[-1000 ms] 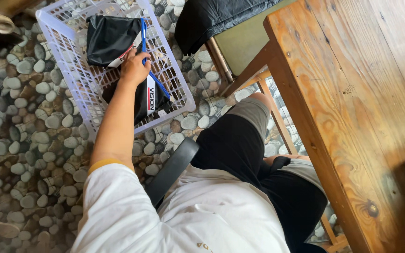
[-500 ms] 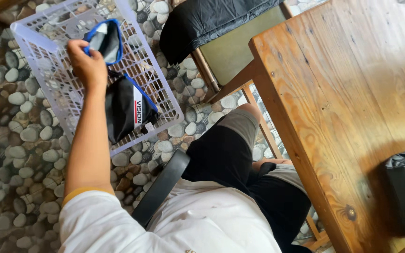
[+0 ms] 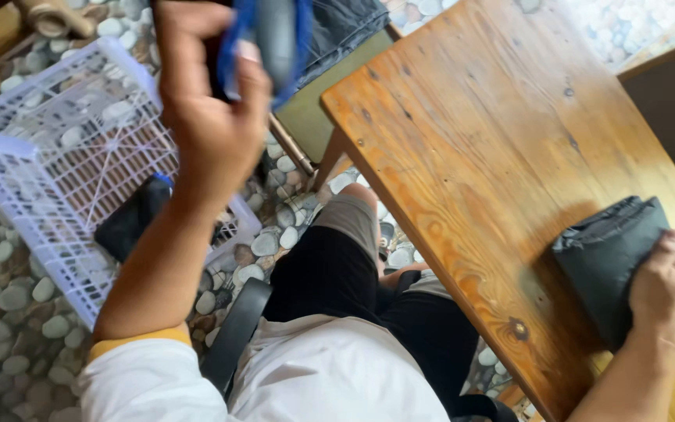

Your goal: The person folds a black garment on a wooden table, smoothing and creasing it into a compact rectangle. They then place the folded item into a black drawstring bag and pull the blue drawstrings to close it.

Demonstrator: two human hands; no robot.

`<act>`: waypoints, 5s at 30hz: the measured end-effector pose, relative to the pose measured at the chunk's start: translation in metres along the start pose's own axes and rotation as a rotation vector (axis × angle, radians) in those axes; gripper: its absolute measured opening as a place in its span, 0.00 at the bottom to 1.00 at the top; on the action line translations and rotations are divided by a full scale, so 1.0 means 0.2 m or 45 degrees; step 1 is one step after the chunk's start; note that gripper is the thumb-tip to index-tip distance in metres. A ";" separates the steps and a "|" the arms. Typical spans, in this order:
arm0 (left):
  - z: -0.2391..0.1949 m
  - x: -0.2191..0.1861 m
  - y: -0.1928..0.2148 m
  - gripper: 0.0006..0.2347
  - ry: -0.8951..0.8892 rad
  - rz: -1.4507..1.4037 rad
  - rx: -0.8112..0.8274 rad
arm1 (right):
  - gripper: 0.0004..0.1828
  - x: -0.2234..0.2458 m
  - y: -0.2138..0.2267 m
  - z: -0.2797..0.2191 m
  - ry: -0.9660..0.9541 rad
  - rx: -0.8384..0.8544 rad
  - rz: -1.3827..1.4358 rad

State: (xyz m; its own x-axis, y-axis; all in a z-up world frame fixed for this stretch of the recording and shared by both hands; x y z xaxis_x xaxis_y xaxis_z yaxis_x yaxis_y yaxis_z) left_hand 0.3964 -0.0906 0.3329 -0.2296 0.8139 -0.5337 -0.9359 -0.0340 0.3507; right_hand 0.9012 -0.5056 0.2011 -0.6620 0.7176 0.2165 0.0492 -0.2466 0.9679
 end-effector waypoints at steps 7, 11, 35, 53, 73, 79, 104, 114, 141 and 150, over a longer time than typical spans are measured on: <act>-0.47 -0.66 -1.19 0.11 -0.271 -0.068 0.765 | 0.28 0.20 0.15 -0.02 -0.097 0.039 -0.078; -0.44 -0.88 -1.25 0.23 -0.274 -0.288 1.056 | 0.24 0.15 0.22 -0.04 -0.160 -0.011 -0.042; -0.05 -0.36 -2.01 0.06 0.763 -0.781 1.414 | 0.22 0.01 0.33 0.05 -0.248 -0.002 0.097; -0.16 -0.58 -1.95 0.08 0.631 -1.007 1.480 | 0.26 0.50 0.35 -0.11 -0.026 0.372 0.086; -0.16 -1.12 -2.22 0.21 -0.542 -0.061 1.711 | 0.29 -0.25 0.58 -0.38 -0.868 0.242 0.262; -0.38 -1.24 -2.51 0.13 -0.542 -0.320 1.822 | 0.29 -0.39 0.51 -0.43 -0.843 0.159 0.206; -0.24 -1.30 -2.18 0.08 -0.286 -1.030 1.854 | 0.28 -0.40 0.54 -0.43 -0.809 0.145 0.211; -0.31 -1.35 -2.18 0.11 -0.702 -1.057 1.424 | 0.23 -0.46 0.55 -0.49 -0.654 -0.124 0.229; -0.18 -1.65 -1.83 0.24 0.201 -1.284 1.932 | 0.22 0.11 0.78 -0.38 -0.106 -0.498 0.093; -0.19 -1.11 -1.40 0.22 -0.297 -0.287 1.448 | 0.22 0.03 0.78 -0.31 -0.240 -0.127 0.156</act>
State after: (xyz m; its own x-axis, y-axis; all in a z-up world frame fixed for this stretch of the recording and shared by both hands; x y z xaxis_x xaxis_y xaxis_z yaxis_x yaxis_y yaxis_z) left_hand 0.6996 -0.2835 0.3229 0.0749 0.8256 -0.5593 -0.1462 0.5639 0.8128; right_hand 0.8579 -0.5807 0.3452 -0.5041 0.7846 0.3609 0.0405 -0.3959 0.9174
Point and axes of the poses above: each hand's wrist, its own z-axis towards the middle knuckle, its own y-axis out of the back of the hand, x = y × z, the point moved 1 cm from there along z, towards the middle knuckle, and after that the axes turned 4 degrees about x, right-handed, at the moved point
